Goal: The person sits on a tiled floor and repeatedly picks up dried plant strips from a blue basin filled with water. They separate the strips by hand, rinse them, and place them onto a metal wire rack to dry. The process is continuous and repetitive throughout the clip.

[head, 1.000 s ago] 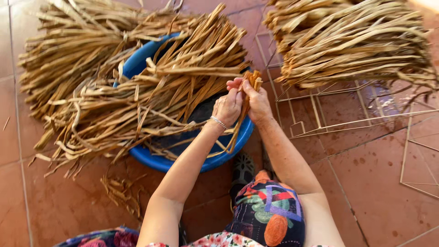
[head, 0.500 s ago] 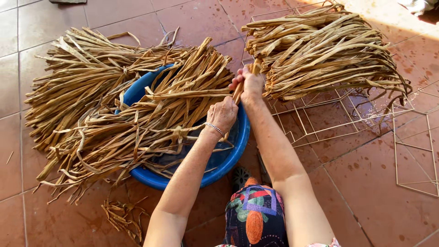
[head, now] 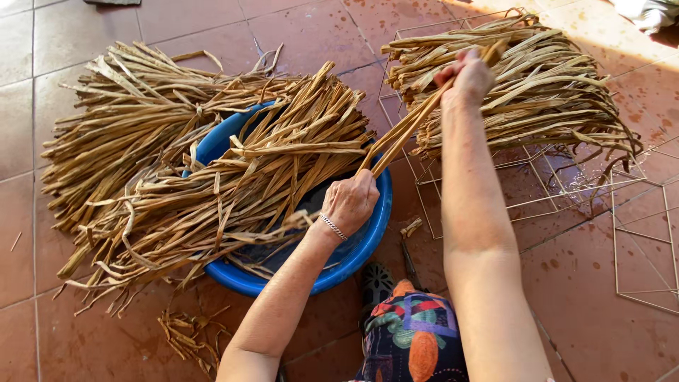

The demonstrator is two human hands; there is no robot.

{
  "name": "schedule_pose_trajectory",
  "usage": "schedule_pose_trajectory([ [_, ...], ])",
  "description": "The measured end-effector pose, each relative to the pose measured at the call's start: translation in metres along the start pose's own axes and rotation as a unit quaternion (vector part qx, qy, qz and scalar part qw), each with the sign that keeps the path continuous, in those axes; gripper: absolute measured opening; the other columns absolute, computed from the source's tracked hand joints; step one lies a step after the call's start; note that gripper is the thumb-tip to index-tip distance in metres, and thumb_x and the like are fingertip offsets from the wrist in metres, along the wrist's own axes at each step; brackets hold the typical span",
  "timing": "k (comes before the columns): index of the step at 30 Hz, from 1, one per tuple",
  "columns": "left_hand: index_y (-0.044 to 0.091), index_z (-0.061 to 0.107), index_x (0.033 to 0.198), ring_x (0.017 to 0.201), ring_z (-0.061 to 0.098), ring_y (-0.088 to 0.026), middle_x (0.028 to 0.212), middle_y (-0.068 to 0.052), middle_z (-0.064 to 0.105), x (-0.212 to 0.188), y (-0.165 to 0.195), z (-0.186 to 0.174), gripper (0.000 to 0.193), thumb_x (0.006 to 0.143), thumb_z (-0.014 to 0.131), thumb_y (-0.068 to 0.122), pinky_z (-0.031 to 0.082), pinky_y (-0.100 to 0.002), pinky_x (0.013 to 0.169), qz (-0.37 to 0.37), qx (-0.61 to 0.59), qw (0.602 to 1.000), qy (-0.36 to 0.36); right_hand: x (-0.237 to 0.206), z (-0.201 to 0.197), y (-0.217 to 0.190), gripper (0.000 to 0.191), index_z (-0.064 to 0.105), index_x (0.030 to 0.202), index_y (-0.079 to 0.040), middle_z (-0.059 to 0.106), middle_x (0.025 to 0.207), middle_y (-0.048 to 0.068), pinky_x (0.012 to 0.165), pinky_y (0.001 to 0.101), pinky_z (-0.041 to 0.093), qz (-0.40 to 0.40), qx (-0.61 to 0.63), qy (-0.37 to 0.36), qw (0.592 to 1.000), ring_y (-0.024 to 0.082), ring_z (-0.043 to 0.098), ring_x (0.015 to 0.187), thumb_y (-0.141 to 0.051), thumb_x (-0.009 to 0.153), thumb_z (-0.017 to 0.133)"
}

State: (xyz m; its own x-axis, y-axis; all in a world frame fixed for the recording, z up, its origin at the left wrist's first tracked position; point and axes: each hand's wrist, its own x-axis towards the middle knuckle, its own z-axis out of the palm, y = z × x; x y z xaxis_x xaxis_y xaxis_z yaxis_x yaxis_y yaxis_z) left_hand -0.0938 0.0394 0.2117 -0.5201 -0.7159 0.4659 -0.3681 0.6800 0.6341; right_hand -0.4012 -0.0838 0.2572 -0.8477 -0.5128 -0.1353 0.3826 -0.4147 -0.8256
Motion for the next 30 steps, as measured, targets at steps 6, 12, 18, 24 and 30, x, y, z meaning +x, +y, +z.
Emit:
schedule_pose_trajectory([
  [6,0.003,0.053,0.087,0.072,0.064,-0.041,0.074,-0.019,0.065,-0.059,0.001,-0.034,0.017,0.099,0.055,0.014,0.05,-0.05,0.065,-0.003,-0.024,0.999,-0.026,0.06,-0.022,-0.04,0.025,0.061,0.083,0.001,0.06,0.06,0.009,0.038,0.0349,0.053,-0.05,0.055,0.008,0.997,0.016,0.053,0.041,-0.011,0.102,0.05],
  [12,0.004,0.056,0.09,0.074,0.066,-0.038,0.076,-0.017,0.064,-0.109,-0.019,-0.06,0.014,0.1,0.056,0.014,0.053,-0.048,0.066,-0.014,-0.025,0.999,-0.034,0.111,-0.048,-0.07,0.019,0.054,0.075,-0.003,0.055,0.057,0.01,0.044,0.0433,0.061,-0.094,0.032,0.001,0.995,0.023,0.06,0.043,-0.005,0.095,0.054],
  [18,0.006,0.063,0.092,0.084,0.067,-0.038,0.082,-0.016,0.068,-0.14,-0.081,-0.059,0.013,0.098,0.059,0.017,0.053,-0.051,0.072,-0.107,0.091,0.982,-0.129,0.037,-0.032,-0.066,0.024,0.06,0.094,-0.003,0.06,0.069,0.008,0.062,0.0465,0.065,-0.049,-0.032,-0.102,0.993,0.022,0.063,0.055,-0.018,0.109,0.049],
  [24,0.004,0.059,0.133,0.103,0.063,-0.04,0.106,-0.019,0.067,-0.121,-0.154,-0.05,0.045,0.088,0.057,0.004,0.053,-0.051,0.088,-0.17,0.192,0.948,-0.188,-0.111,-0.034,0.013,0.028,0.059,0.111,-0.009,0.063,0.077,0.002,0.07,0.0473,0.069,0.064,-0.103,-0.234,0.965,0.017,0.068,0.067,-0.034,0.112,0.046],
  [30,0.005,0.063,0.118,0.115,0.055,-0.038,0.117,-0.016,0.064,-0.027,-0.216,-0.002,0.032,0.087,0.064,0.012,0.042,-0.058,0.097,-0.045,0.219,0.975,0.015,-0.155,-0.064,0.084,0.031,0.056,0.103,-0.01,0.048,0.067,-0.002,0.05,0.031,0.043,0.198,-0.008,-0.238,0.951,0.012,0.045,0.052,-0.041,0.109,0.056],
])
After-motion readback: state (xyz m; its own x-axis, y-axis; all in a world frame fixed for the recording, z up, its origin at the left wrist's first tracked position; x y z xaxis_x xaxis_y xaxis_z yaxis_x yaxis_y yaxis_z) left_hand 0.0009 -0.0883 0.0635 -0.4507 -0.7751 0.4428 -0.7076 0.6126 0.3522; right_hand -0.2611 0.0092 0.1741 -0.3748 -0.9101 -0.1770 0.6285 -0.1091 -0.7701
